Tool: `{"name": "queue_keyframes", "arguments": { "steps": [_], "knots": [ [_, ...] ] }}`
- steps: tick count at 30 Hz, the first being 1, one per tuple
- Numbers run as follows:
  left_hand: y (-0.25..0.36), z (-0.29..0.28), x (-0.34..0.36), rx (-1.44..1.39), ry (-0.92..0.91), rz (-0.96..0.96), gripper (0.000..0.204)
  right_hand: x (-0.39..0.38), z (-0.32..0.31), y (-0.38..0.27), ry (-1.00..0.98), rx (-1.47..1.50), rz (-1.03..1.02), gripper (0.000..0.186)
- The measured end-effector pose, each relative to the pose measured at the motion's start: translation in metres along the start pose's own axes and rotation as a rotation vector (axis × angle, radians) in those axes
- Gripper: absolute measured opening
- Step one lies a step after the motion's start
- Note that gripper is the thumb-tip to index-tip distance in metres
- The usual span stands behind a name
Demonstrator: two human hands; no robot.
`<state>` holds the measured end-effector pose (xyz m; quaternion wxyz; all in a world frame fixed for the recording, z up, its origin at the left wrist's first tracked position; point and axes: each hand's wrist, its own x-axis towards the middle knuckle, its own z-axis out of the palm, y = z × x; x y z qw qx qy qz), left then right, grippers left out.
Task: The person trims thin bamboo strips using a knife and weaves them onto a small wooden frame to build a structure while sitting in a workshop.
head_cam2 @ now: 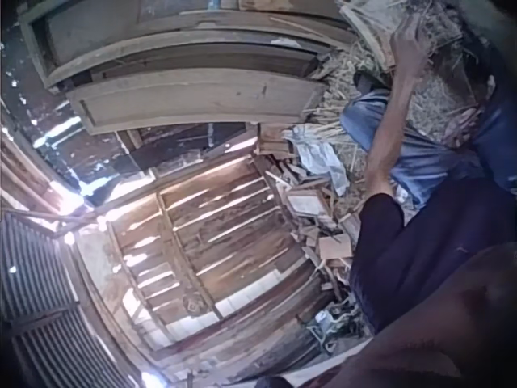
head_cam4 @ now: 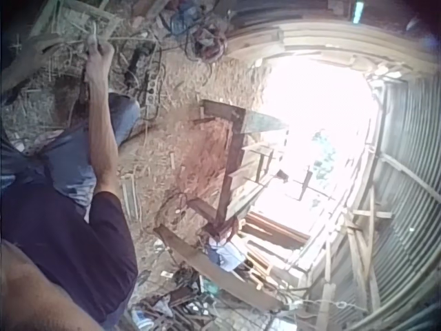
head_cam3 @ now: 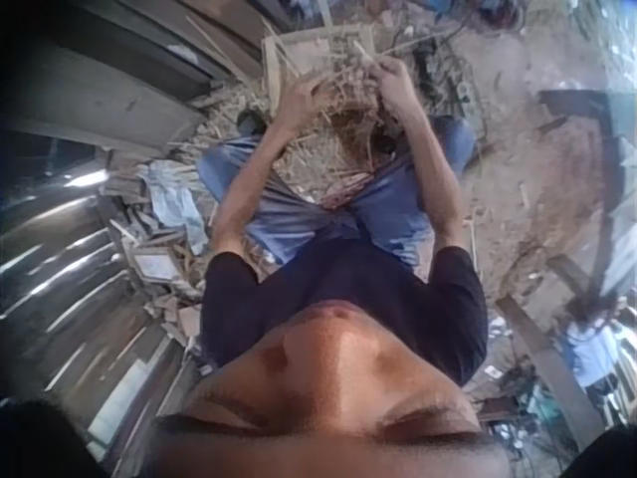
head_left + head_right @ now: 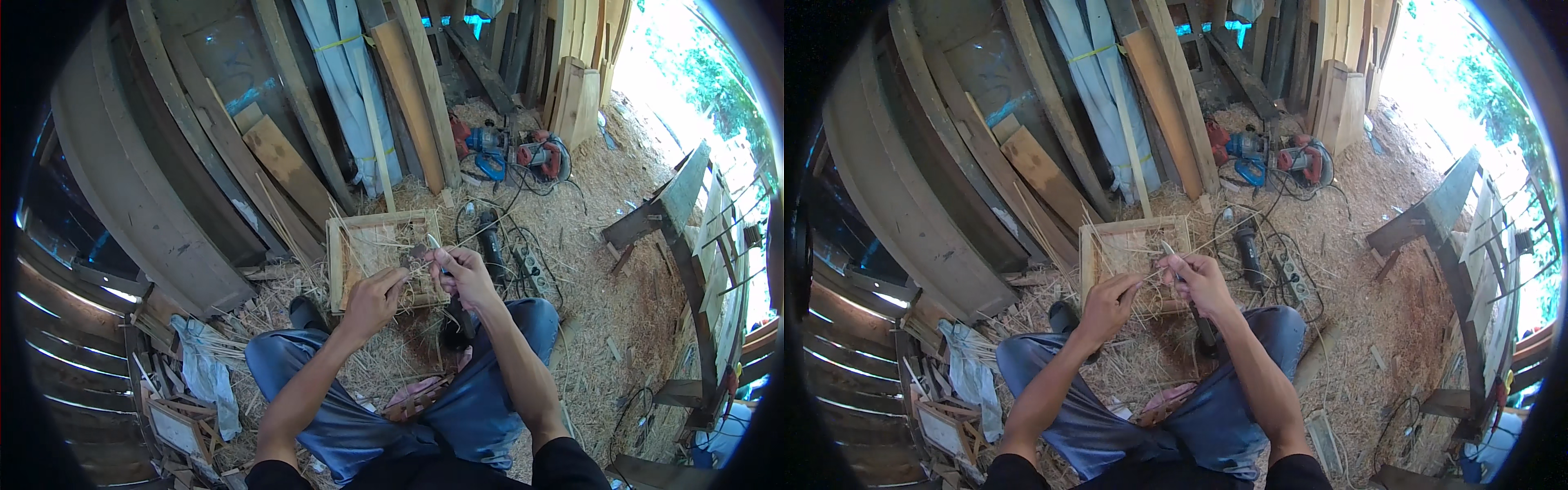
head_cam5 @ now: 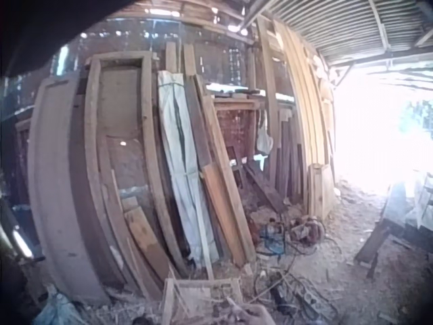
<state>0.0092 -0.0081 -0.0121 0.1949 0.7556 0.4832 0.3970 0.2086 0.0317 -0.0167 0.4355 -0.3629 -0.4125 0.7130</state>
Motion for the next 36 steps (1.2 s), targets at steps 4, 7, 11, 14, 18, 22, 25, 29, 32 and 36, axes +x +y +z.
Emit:
{"name": "queue_keyframes", "arguments": {
  "steps": [4, 7, 11, 14, 18, 22, 25, 29, 32, 36],
  "knots": [
    [-0.002, -0.004, -0.001, -0.019, -0.037, 0.004, 0.014, -0.002, -0.01, -0.007, 0.117, -0.019, 0.002, 0.026],
    [-0.008, -0.017, -0.005, -0.034, -0.048, -0.028, 0.014, -0.004, -0.035, -0.02, 0.2, -0.003, -0.048, 0.025],
    [-0.013, -0.024, -0.012, -0.017, -0.081, -0.105, 0.014, -0.01, -0.056, -0.026, 0.265, 0.046, -0.084, 0.025],
    [-0.015, -0.017, -0.013, -0.054, -0.05, -0.078, 0.013, -0.011, -0.039, -0.013, 0.243, 0.073, -0.064, 0.027],
    [-0.007, 0.0, -0.007, -0.01, -0.022, 0.012, 0.014, -0.006, 0.004, 0.011, -0.006, 0.019, 0.06, 0.03],
    [-0.011, -0.011, -0.005, -0.043, -0.056, -0.043, 0.015, -0.002, -0.013, -0.003, 0.019, -0.01, 0.066, 0.031],
    [-0.015, -0.012, -0.008, -0.047, -0.102, -0.051, 0.016, -0.005, -0.024, -0.014, 0.032, -0.043, 0.073, 0.03],
    [-0.008, -0.018, -0.006, -0.059, -0.156, -0.104, 0.014, -0.007, -0.039, -0.016, 0.094, -0.057, 0.056, 0.028],
    [-0.025, -0.027, -0.014, -0.077, -0.107, -0.116, 0.014, -0.01, -0.052, -0.03, 0.141, -0.028, -0.013, 0.026],
    [-0.026, -0.025, -0.02, -0.071, -0.118, -0.108, 0.014, -0.013, -0.055, -0.033, 0.151, -0.003, 0.041, 0.03]
  ]
}}
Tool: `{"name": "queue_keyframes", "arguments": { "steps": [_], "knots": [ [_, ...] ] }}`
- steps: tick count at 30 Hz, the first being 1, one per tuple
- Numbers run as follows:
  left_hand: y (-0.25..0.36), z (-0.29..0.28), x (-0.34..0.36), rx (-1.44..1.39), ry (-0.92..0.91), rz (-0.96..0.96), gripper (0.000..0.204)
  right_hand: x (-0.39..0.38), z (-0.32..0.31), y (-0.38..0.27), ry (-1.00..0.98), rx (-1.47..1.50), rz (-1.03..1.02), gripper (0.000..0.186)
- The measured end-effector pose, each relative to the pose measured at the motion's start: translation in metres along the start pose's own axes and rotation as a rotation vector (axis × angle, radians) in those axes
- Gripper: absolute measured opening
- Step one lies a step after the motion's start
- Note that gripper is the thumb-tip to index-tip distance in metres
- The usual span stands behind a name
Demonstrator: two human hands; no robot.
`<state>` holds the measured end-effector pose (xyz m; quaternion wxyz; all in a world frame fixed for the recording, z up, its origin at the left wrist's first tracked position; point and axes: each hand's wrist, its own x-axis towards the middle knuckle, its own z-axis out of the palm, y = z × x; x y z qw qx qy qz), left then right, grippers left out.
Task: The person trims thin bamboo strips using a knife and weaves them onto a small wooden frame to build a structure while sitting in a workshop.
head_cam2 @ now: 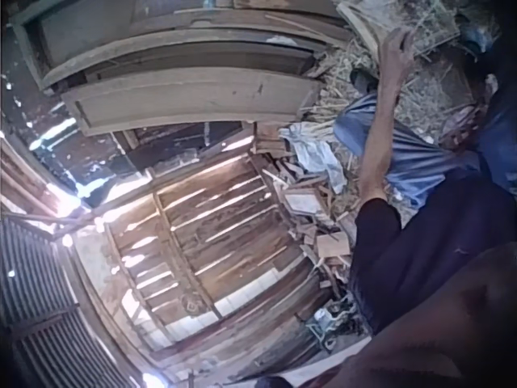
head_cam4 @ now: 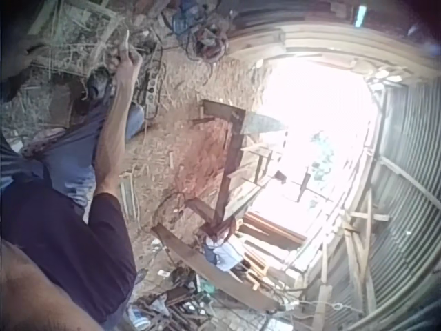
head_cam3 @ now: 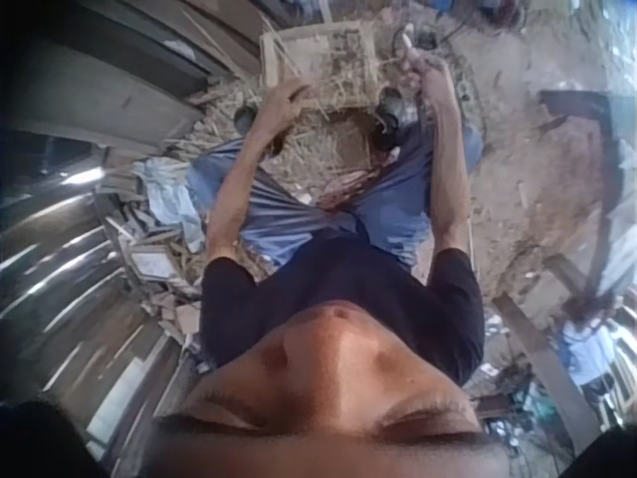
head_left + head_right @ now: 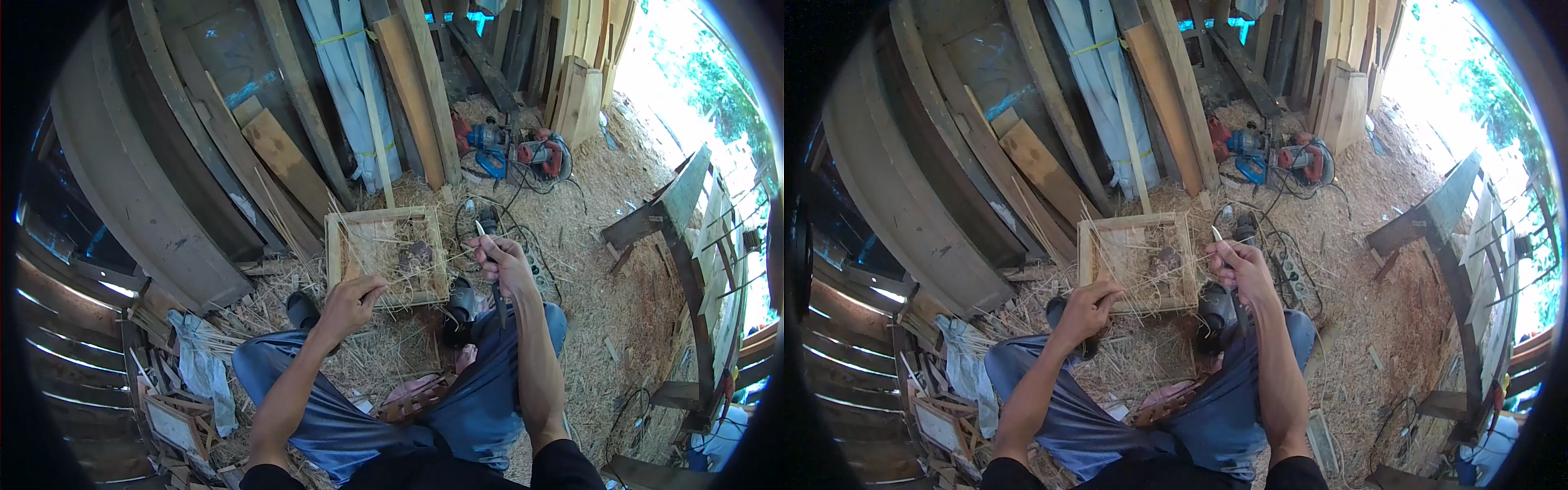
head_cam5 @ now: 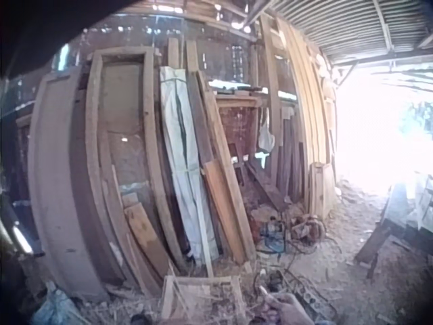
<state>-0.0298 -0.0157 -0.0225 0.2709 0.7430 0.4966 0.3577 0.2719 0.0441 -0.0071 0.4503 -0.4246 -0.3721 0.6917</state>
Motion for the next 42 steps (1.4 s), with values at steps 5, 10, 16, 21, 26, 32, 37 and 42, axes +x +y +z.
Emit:
{"name": "queue_keyframes", "arguments": {
  "steps": [5, 10, 16, 21, 26, 32, 37, 42],
  "knots": [
    [0.004, -0.007, -0.002, -0.014, -0.045, -0.004, 0.014, -0.002, -0.004, -0.002, -0.021, -0.003, -0.025, 0.026],
    [0.002, -0.004, -0.003, -0.014, -0.028, 0.025, 0.014, 0.001, -0.006, 0.001, 0.008, -0.041, -0.048, 0.023],
    [-0.001, -0.01, -0.003, -0.028, -0.05, -0.029, 0.014, 0.001, -0.017, -0.006, 0.129, -0.094, -0.087, 0.021],
    [-0.019, -0.034, -0.007, 0.038, 0.029, -0.112, 0.013, 0.0, -0.064, -0.017, 0.343, -0.022, -0.266, 0.022],
    [-0.023, -0.006, 0.011, -0.864, 0.145, -0.472, 0.017, 0.011, -0.018, 0.024, 0.329, -0.595, -0.316, 0.033],
    [-0.021, 0.029, 0.038, -0.829, 0.154, -0.346, 0.018, 0.018, 0.058, 0.06, 0.063, -0.801, -0.353, 0.029],
    [-0.018, 0.04, 0.05, -0.794, 0.178, -0.306, 0.019, 0.007, 0.084, 0.069, -0.065, -0.82, -0.445, 0.023],
    [-0.022, 0.025, 0.053, -0.8, 0.193, -0.368, 0.016, 0.007, 0.07, 0.069, 0.003, -0.934, -0.262, 0.024]
  ]
}}
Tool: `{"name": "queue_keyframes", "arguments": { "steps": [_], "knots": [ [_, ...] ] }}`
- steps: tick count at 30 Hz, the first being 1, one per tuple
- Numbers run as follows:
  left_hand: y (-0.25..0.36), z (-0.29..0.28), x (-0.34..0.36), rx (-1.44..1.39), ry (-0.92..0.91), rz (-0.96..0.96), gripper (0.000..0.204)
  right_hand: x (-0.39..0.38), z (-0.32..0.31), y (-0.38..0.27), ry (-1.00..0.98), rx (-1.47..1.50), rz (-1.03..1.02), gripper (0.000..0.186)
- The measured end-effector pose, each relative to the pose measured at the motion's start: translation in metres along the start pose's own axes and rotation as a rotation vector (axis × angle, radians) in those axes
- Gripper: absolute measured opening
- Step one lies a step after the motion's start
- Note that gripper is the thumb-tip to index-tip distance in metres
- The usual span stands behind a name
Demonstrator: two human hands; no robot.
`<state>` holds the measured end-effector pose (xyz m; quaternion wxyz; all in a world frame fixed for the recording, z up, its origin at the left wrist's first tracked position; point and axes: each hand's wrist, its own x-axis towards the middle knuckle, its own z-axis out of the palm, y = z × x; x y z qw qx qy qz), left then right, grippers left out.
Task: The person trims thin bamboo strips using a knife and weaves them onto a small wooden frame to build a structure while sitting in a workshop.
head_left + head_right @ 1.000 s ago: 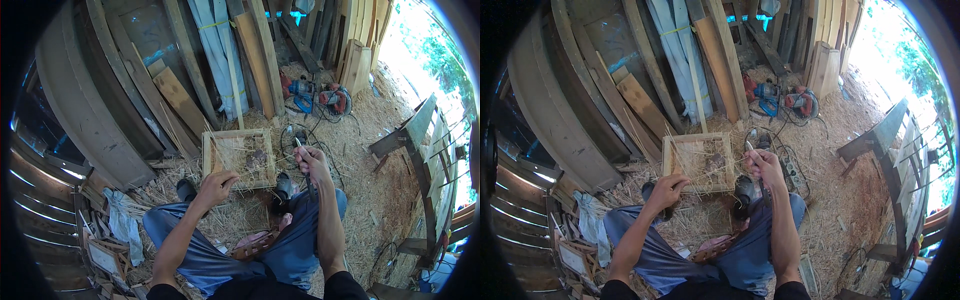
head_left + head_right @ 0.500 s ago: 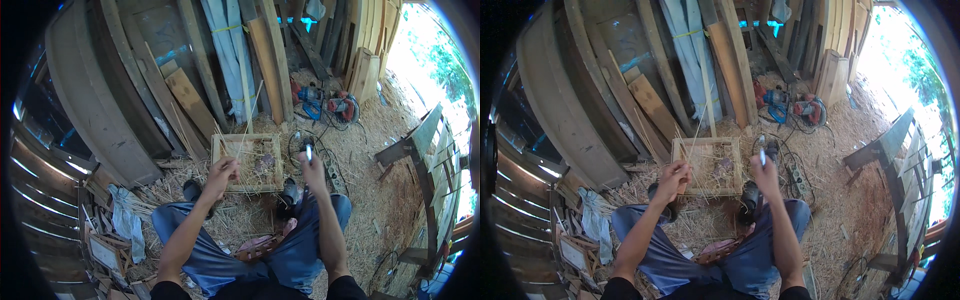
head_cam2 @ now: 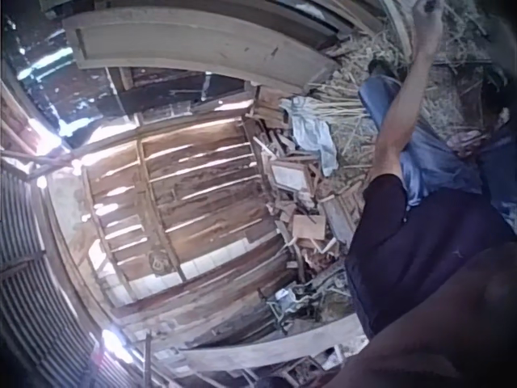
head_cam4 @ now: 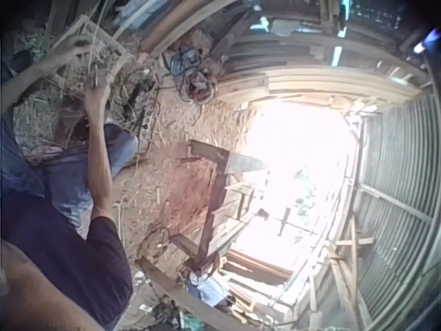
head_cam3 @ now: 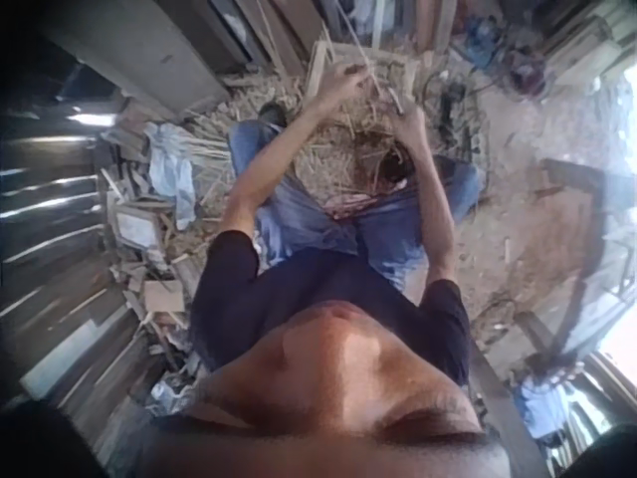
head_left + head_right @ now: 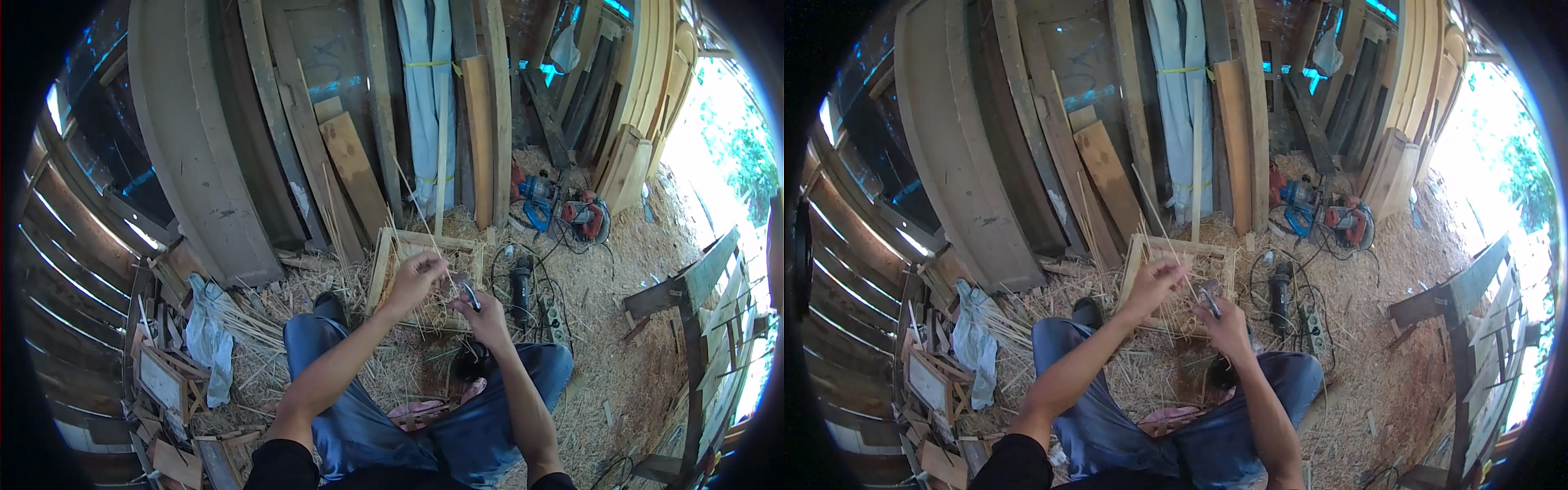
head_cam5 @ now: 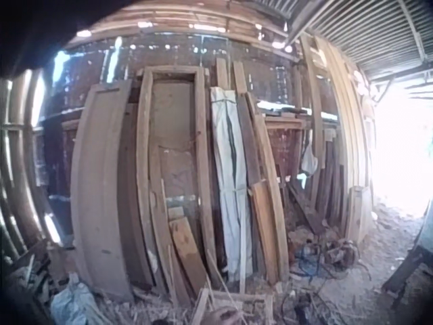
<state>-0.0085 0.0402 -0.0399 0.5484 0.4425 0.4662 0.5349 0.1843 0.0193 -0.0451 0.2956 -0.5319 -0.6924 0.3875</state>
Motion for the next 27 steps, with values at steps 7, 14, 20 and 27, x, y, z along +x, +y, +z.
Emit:
{"name": "queue_keyframes", "arguments": {
  "steps": [7, 14, 20, 27],
  "knots": [
    [0.049, -0.079, 0.019, -0.238, 0.338, 0.198, 0.01, -0.002, -0.016, 0.016, -0.025, -0.06, -0.033, 0.02],
    [0.043, -0.082, 0.017, -0.332, 0.309, 0.255, 0.011, -0.003, 0.001, 0.013, 0.063, -0.041, -0.211, 0.017],
    [0.047, -0.078, 0.015, -0.283, 0.305, 0.275, 0.01, 0.007, -0.012, 0.01, 0.251, -0.139, -0.246, 0.014],
    [0.056, -0.088, 0.009, -0.275, 0.387, 0.288, 0.01, 0.012, -0.05, 0.014, 0.348, -0.078, -0.157, 0.012]
  ]
}}
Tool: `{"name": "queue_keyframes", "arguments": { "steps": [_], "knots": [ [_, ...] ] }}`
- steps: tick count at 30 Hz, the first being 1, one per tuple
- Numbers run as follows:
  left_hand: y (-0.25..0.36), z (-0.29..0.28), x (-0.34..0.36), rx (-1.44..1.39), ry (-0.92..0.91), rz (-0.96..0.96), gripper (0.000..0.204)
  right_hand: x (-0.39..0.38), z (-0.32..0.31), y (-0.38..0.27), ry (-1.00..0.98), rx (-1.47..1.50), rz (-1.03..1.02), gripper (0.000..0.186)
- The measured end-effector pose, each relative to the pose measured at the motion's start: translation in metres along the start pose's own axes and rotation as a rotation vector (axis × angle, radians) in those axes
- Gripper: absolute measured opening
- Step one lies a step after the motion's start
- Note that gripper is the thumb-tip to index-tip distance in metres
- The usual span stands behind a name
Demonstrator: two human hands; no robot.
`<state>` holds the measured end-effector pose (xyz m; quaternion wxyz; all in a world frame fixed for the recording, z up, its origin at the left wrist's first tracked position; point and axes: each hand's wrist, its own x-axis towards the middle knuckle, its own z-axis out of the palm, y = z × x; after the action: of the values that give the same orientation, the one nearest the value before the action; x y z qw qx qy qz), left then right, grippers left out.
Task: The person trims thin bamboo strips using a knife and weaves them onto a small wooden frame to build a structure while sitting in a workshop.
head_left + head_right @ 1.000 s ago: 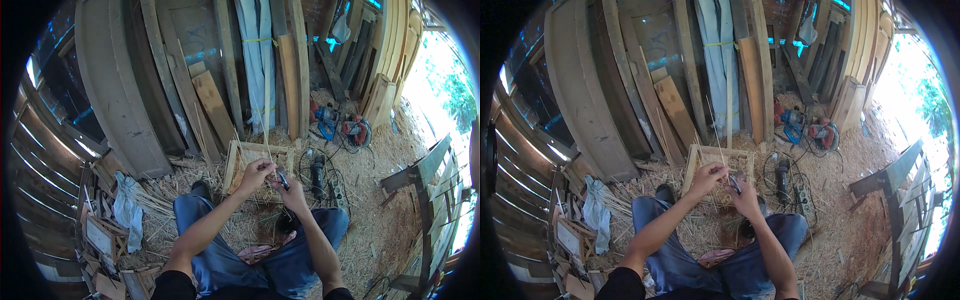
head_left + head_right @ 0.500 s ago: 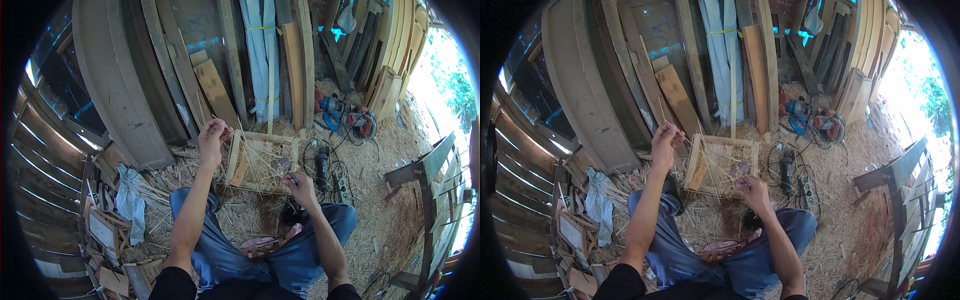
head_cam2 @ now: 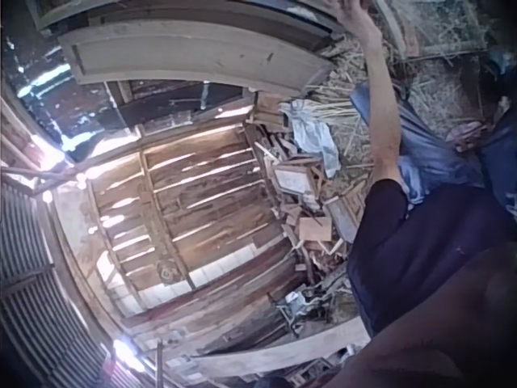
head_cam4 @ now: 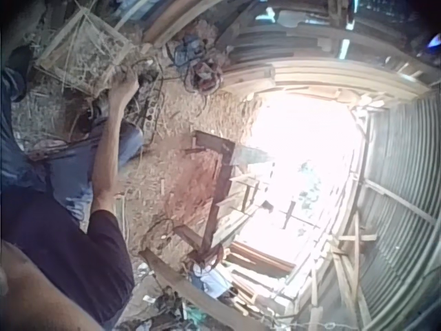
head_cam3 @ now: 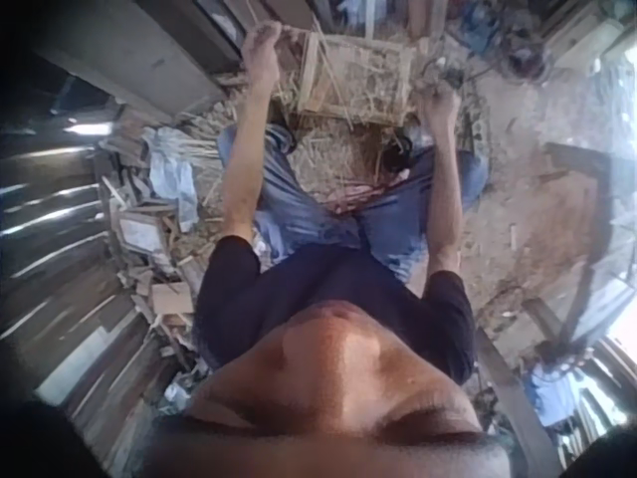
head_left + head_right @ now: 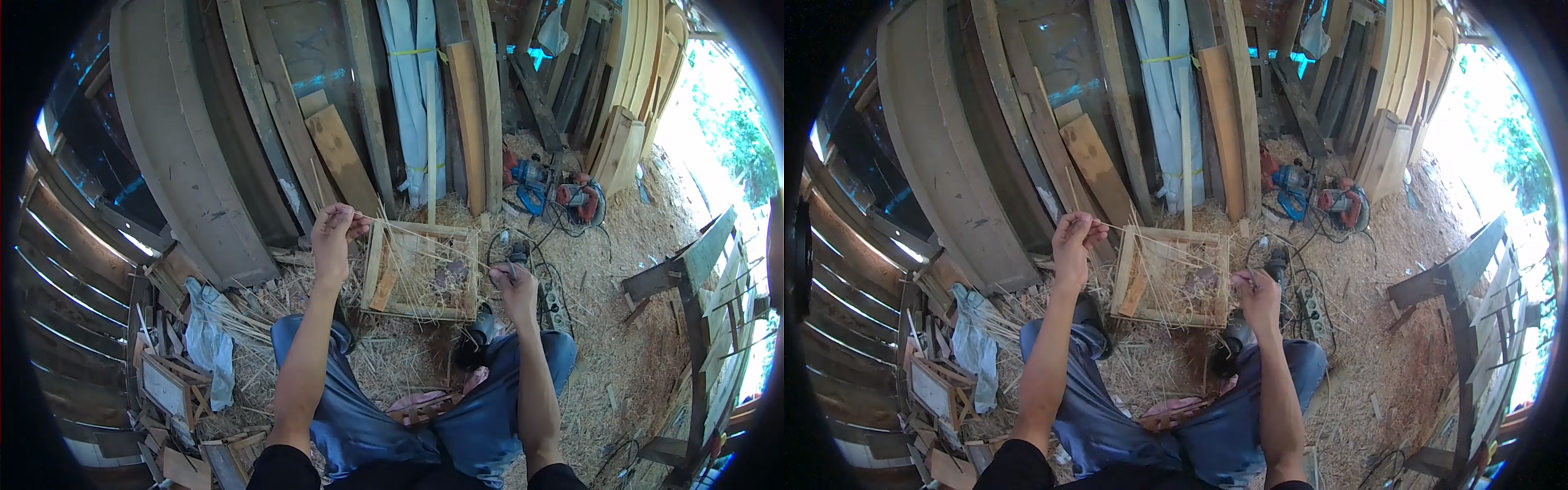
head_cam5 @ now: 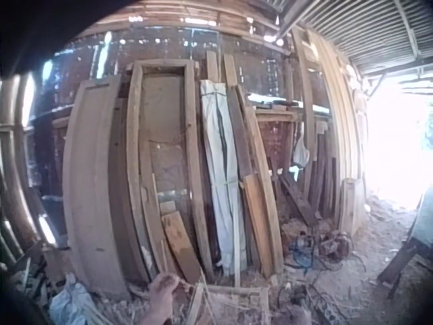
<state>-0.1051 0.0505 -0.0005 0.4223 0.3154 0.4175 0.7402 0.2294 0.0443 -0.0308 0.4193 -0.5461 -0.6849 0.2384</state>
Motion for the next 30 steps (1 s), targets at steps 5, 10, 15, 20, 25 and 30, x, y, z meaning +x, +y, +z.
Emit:
{"name": "queue_keyframes", "arguments": {
  "steps": [5, 10, 15, 20, 25, 30],
  "knots": [
    [-0.006, -0.003, 0.002, -0.065, 0.027, -0.047, 0.011, 0.003, -0.011, 0.008, 0.143, -0.144, 0.025, 0.012],
    [-0.009, -0.007, 0.0, -0.067, 0.036, -0.091, 0.011, 0.005, -0.02, -0.002, 0.153, 0.262, 0.301, 0.015],
    [-0.007, -0.005, 0.002, -0.088, 0.014, -0.108, 0.008, 0.002, -0.025, -0.006, -0.089, 0.262, 0.253, 0.013],
    [-0.038, 0.009, -0.011, 0.015, -0.006, -0.125, 0.01, -0.026, 0.03, -0.007, -0.245, 0.164, 0.159, 0.018],
    [-0.095, 0.032, -0.064, 0.13, -0.214, -0.392, 0.012, -0.036, 0.076, -0.007, -0.208, 0.238, 0.276, 0.018],
    [-0.124, 0.027, -0.089, 0.174, -0.299, -0.498, 0.018, -0.035, 0.092, -0.004, -0.22, 0.346, 0.455, 0.026]
  ]
}}
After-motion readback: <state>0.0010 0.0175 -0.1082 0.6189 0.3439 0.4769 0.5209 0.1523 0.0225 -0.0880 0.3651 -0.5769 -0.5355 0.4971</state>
